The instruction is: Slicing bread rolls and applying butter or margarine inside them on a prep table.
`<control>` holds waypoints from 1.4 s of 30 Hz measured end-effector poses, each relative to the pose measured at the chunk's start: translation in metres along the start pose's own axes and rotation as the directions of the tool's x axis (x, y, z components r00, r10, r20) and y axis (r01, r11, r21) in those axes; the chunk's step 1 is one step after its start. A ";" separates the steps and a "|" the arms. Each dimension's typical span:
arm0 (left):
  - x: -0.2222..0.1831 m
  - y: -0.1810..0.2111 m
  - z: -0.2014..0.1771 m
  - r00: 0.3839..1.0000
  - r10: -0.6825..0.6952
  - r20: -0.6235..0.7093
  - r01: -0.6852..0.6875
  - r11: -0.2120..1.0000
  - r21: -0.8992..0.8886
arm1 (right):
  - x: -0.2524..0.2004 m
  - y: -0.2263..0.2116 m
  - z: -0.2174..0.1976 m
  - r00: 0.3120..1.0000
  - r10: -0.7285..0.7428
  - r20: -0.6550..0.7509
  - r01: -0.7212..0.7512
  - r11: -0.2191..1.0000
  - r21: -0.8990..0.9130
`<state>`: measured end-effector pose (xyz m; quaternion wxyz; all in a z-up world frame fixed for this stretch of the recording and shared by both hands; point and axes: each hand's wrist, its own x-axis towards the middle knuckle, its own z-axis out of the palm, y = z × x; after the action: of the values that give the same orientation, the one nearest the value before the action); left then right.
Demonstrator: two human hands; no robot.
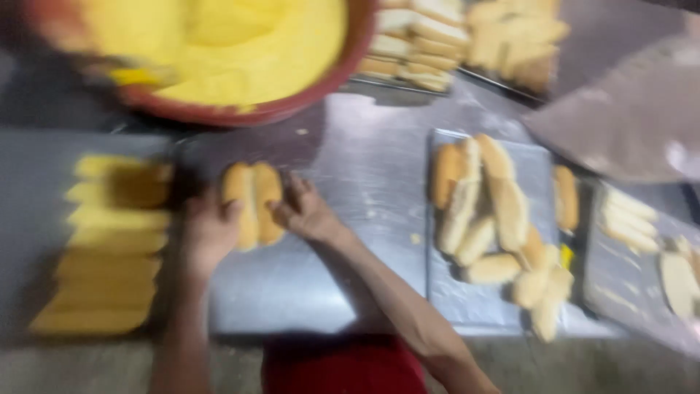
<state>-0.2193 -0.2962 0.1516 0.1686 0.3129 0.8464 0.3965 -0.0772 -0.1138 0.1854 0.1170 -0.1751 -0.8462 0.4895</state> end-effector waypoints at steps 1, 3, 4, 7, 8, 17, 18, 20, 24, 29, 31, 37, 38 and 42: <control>-0.007 0.000 -0.010 0.985 0.097 -0.145 -0.047 0.949 0.313 | -0.007 -0.004 -0.008 0.999 -0.038 0.018 0.040 0.993 -0.111; -0.010 0.033 -0.003 0.978 0.168 -0.127 -0.126 0.950 0.287 | -0.041 -0.018 -0.064 0.996 0.079 -0.037 -0.081 0.995 -0.059; -0.014 0.047 -0.003 0.967 0.207 -0.150 -0.160 0.949 0.272 | -0.057 -0.026 -0.088 0.986 0.163 -0.042 -0.163 0.987 0.008; -0.028 0.125 0.021 0.988 0.153 -0.027 -0.144 0.967 0.211 | -0.108 0.009 -0.170 0.894 0.163 -0.416 -0.220 0.971 -0.094; -0.032 0.149 0.037 0.986 0.163 -0.023 -0.154 0.965 0.213 | -0.125 0.031 -0.196 0.890 0.162 -0.426 -0.221 0.971 -0.092; -0.042 0.315 0.217 0.798 -0.003 0.602 0.104 0.986 -0.133 | -0.203 0.124 -0.291 0.739 0.226 -0.634 -0.640 0.529 -0.558; -0.040 0.310 0.242 0.827 0.068 0.558 0.068 0.973 -0.220 | -0.207 0.133 -0.297 0.717 0.255 -0.649 -0.638 0.615 -0.463; -0.038 0.292 0.281 0.861 0.110 0.497 0.042 0.957 -0.286 | -0.214 0.124 -0.304 0.711 0.297 -0.638 -0.614 0.703 -0.358; -0.031 0.273 0.274 0.927 0.055 0.371 0.090 0.928 -0.362 | -0.244 0.142 -0.333 0.651 0.553 -0.520 -0.458 0.832 0.312; -0.028 0.217 0.194 0.872 -0.143 0.468 0.472 0.498 -0.728 | -0.241 0.085 -0.330 0.852 0.482 -0.204 0.010 0.374 0.927; -0.041 0.218 0.139 0.888 -0.131 0.440 0.431 0.569 -0.700 | -0.232 0.134 -0.322 0.895 0.405 -0.186 -0.009 0.434 0.901; -0.067 0.134 0.047 0.993 -0.098 -0.062 0.063 0.904 -0.424 | -0.146 0.105 -0.238 0.871 0.460 -0.172 -0.258 0.727 0.636; -0.066 0.122 0.029 0.992 -0.104 -0.071 0.065 0.905 -0.421 | -0.133 0.094 -0.221 0.875 0.455 -0.163 -0.259 0.726 0.637; -0.059 0.081 -0.030 0.919 -0.301 -0.256 0.282 0.953 -0.111 | -0.086 0.040 -0.158 0.924 0.382 -0.001 -0.317 0.769 0.556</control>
<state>-0.1585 -0.3126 0.2356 0.1200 0.1202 0.8838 0.4359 0.0673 -0.0063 0.2260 0.1166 -0.3164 -0.6157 0.7122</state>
